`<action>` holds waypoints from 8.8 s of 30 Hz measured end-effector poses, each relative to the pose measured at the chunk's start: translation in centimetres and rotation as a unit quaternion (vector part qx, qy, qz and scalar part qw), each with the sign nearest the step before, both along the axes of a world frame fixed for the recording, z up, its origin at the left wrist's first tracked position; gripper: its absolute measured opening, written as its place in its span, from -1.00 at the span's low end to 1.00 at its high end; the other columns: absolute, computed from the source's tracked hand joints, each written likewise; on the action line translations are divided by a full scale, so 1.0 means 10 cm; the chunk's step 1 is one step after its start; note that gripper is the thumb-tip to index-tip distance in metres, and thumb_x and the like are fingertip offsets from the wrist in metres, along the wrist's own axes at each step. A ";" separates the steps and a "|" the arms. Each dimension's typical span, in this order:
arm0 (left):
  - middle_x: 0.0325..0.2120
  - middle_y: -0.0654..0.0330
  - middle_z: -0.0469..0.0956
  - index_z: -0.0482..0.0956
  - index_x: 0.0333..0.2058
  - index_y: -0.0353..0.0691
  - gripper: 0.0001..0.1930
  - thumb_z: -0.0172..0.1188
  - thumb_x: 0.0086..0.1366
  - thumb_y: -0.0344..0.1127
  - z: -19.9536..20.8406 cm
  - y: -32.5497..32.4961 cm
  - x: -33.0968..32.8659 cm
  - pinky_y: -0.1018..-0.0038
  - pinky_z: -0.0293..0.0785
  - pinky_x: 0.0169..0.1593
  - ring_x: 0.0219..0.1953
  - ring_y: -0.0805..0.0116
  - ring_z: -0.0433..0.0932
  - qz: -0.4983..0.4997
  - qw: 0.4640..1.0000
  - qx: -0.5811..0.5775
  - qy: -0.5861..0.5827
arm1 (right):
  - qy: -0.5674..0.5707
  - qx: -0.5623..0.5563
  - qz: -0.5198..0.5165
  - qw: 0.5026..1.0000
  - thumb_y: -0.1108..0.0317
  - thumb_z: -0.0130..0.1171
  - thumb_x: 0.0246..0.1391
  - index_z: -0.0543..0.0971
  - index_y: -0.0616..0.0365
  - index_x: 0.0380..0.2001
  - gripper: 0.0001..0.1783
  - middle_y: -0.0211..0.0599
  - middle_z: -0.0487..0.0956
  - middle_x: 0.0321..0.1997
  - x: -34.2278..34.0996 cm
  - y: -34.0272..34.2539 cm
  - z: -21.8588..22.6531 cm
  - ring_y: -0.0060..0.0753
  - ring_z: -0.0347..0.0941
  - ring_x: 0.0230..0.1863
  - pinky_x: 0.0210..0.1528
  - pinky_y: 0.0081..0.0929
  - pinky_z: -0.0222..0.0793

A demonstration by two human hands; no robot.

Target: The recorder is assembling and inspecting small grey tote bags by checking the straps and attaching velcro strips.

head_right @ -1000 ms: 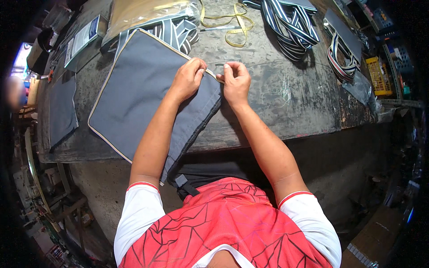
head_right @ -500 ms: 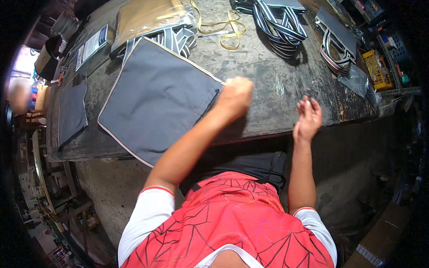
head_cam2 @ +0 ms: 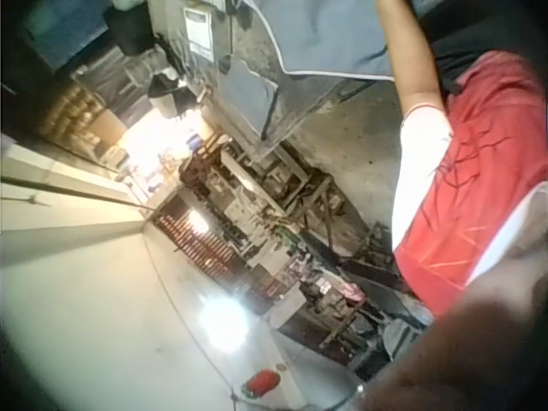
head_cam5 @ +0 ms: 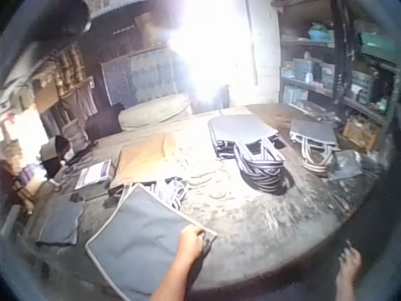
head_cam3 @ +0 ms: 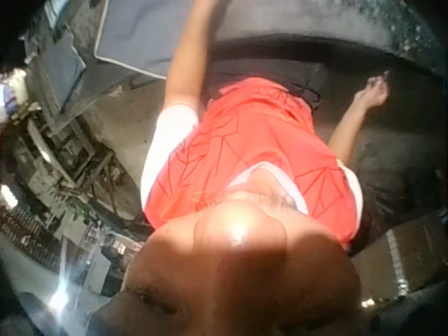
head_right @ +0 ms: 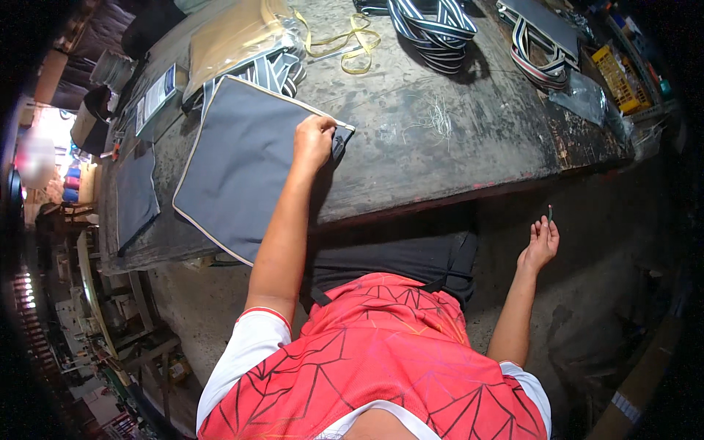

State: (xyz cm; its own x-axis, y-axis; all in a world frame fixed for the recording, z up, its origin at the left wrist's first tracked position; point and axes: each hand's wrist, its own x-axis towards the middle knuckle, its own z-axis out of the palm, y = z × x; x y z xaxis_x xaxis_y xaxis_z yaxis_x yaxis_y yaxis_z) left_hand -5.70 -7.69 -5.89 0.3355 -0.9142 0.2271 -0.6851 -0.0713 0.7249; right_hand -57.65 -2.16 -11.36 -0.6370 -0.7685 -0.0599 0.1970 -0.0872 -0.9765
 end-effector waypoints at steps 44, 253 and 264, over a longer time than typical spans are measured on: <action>-0.29 -0.19 0.37 0.30 -0.33 -0.35 -0.88 -0.02 0.15 -0.48 -0.10 -0.23 0.28 0.03 0.35 -0.14 -0.22 -0.24 0.40 -0.123 0.983 -0.014 -0.134 | -0.049 -0.066 0.353 0.932 0.54 0.10 -0.03 0.43 0.31 -0.30 -0.83 -0.25 0.55 -0.47 4.23 -1.07 0.24 -0.49 0.50 -0.49 -0.40 -0.57 0.47; -0.45 0.23 0.53 0.38 -0.55 -0.19 -0.75 0.32 -0.17 -0.53 -0.03 3.13 0.44 0.30 0.40 -0.25 -0.37 0.23 0.54 0.158 0.933 -0.285 -0.150 | 0.211 -0.082 0.757 0.613 0.49 0.24 -0.11 0.50 0.28 -0.49 -0.88 -0.34 0.50 -0.56 4.60 1.06 1.02 -0.59 0.39 -0.53 -0.45 -0.60 0.31; -0.45 0.22 0.53 0.39 -0.53 -0.19 -0.74 0.34 -0.14 -0.50 -0.04 3.12 0.43 0.29 0.41 -0.26 -0.38 0.23 0.54 0.167 0.931 -0.283 -0.160 | 0.224 -0.064 0.775 0.588 0.55 0.20 -0.01 0.47 0.27 -0.45 -0.91 -0.45 0.48 -0.47 4.61 1.06 1.05 -0.71 0.37 -0.42 -0.34 -0.70 0.31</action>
